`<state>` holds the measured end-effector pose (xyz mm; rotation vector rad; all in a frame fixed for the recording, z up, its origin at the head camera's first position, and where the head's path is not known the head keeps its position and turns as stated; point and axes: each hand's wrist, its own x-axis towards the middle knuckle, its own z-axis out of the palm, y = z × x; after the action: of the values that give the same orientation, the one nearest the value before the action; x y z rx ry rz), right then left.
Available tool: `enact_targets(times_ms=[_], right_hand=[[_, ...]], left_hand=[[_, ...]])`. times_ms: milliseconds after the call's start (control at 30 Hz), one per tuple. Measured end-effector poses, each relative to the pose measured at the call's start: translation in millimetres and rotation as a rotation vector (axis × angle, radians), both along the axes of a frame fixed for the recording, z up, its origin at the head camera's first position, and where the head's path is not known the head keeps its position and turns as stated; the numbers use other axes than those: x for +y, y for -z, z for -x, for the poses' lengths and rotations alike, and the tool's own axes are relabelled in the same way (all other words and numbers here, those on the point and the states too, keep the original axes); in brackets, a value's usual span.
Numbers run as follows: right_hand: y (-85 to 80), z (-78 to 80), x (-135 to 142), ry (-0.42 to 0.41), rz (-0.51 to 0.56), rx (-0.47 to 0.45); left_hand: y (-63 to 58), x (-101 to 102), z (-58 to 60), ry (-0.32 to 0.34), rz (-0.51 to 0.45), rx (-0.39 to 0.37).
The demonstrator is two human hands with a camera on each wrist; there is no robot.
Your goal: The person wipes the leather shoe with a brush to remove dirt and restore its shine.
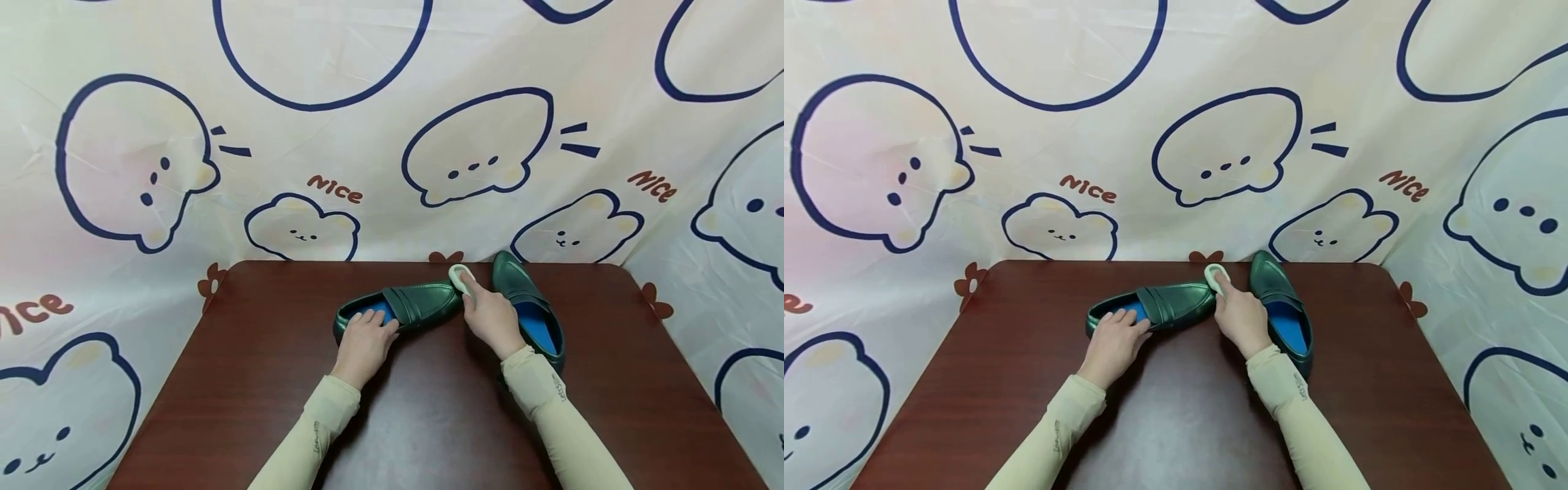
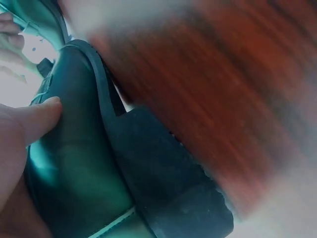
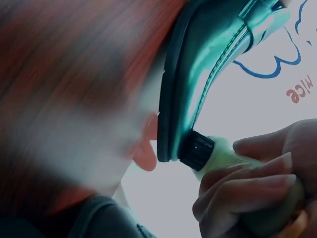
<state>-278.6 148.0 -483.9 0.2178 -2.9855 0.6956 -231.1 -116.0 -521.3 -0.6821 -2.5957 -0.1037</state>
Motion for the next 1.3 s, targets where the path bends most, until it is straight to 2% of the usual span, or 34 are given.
enact_targets(times_ms=[167,267,333,367,433,500,567,667,733,767,800,867,967,1067,1200,1300], right_hand=[[2.7,-0.4,1,0.019,-0.028,-0.008],[2.5,-0.2,1,0.023,-0.029,0.018],[1.6,-0.1,0,0.027,-0.023,0.039],[1.3,0.2,0,0.029,-0.017,0.049],[0.8,0.5,0,0.029,-0.003,0.059],[0.9,0.8,1,0.025,0.014,0.056],[1.5,0.9,2,0.022,0.025,0.057],[2.6,0.9,2,0.021,0.019,0.1],[3.2,0.8,2,0.02,0.018,0.144],[3.3,0.8,1,0.019,0.021,0.167],[3.6,0.8,0,0.015,0.027,0.187],[4.0,0.7,-2,0.006,0.049,0.21],[4.2,0.2,-4,-0.007,0.07,0.247],[3.6,-0.2,-4,-0.01,0.065,0.31],[1.9,-0.7,-4,-0.019,0.071,0.378],[0.7,-1.9,-4,-0.036,0.104,0.384]], left_hand=[[-1.9,1,-5.2,-0.024,-0.008,-0.026],[-9.8,0,-5.3,0.004,-0.104,-0.036],[-15.6,-3,-4.1,0.011,-0.188,-0.001],[-18.5,-5,-3.0,-0.006,-0.232,0.026],[-24.6,-13,-1.0,-0.093,-0.315,0.08],[-30.7,-26,0.8,-0.219,-0.402,0.052],[-37.7,-39,2.8,-0.343,-0.488,-0.083],[-47.5,-55,7.2,-0.443,-0.554,-0.406],[-52.1,-59,10.8,-0.463,-0.559,-0.589],[-53.5,-61,12.5,-0.458,-0.554,-0.653],[-54.2,-61,14.4,-0.45,-0.553,-0.7],[-54.1,-61,16.9,-0.426,-0.576,-0.742],[-49.7,-58,19.0,-0.371,-0.644,-0.695],[-41.4,-52,21.6,-0.324,-0.711,-0.579],[-29.1,-41,29.9,-0.288,-0.682,-0.369],[-22.1,-35,37.3,-0.286,-0.662,-0.264]])
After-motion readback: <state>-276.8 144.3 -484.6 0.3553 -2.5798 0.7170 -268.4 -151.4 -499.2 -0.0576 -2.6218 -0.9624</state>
